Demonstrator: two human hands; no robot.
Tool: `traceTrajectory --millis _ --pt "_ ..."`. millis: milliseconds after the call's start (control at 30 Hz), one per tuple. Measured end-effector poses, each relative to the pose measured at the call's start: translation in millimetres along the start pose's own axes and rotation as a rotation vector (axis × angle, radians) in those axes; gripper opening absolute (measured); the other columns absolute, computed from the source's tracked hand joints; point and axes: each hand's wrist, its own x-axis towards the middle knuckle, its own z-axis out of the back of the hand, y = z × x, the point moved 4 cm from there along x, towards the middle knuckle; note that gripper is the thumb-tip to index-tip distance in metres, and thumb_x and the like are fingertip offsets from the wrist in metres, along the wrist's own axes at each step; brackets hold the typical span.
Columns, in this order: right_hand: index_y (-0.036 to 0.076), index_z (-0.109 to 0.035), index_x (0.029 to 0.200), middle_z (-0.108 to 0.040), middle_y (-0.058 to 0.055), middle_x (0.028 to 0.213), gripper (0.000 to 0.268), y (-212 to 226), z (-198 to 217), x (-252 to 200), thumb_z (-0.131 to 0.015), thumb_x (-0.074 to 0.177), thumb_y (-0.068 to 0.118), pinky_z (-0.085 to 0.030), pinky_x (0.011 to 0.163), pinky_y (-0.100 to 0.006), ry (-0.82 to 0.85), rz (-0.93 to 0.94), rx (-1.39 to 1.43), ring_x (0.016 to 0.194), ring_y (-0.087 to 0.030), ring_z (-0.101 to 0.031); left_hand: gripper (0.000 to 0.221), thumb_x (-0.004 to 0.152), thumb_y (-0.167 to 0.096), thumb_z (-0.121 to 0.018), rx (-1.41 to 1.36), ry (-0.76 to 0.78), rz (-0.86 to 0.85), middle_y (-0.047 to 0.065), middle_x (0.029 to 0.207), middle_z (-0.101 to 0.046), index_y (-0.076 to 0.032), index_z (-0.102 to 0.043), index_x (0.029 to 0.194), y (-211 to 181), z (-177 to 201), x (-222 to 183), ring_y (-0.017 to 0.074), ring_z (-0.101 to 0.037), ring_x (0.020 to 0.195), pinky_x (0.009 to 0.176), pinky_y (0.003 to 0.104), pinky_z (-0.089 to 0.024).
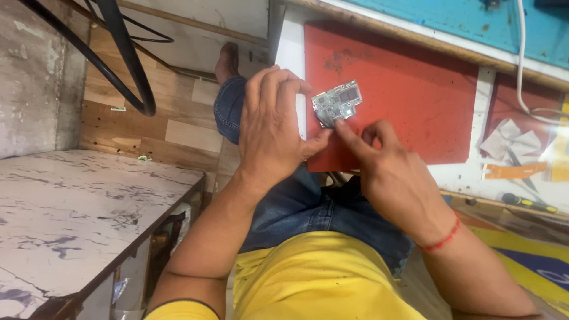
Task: The person cleans a small circuit board with a brush, then uses a hot air gun to heat components on the board. The person continues to clean the board with the brush after heating.
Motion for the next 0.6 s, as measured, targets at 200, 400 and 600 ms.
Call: traceTrajectory --millis 200,400,600 --pt "0.018 -0.058 0.145 -0.062 -0.019 0.113 0.064 -31 -29 -10 -0.052 0.086 -0.004 -0.056 0.063 -0.051 -0.01 -0.058 0.054 0.072 -0.041 -0.067 0.058 0.067 -0.029 -0.092 0.067 -0.009 -0.021 0.01 0.124 -0.054 -0.011 -0.064 0.115 -2 -3 0 0.037 -0.046 0.131 0.108 0.049 -0.041" --pt "0.018 -0.058 0.146 -0.061 -0.021 0.113 0.065 -40 -25 -8 -0.055 0.084 -0.002 -0.057 0.061 -0.048 -0.061 0.018 -0.048 0.074 -0.04 -0.068 0.053 0.066 -0.027 -0.091 0.05 -0.051 -0.061 0.008 0.123 -0.053 -0.011 -0.07 0.112 0 -4 -3 0.0354 -0.047 0.128 0.105 0.048 -0.046" --pt "0.015 -0.058 0.149 -0.063 -0.018 0.113 0.064 -40 -14 -2 -0.057 0.087 -0.003 -0.056 0.059 -0.047 -0.074 0.01 -0.087 0.071 -0.038 -0.067 0.044 0.071 -0.026 -0.091 0.06 -0.094 -0.087 0.004 0.118 -0.058 -0.011 -0.076 0.108 -3 -2 -4 0.0304 -0.052 0.124 0.102 0.044 -0.048"
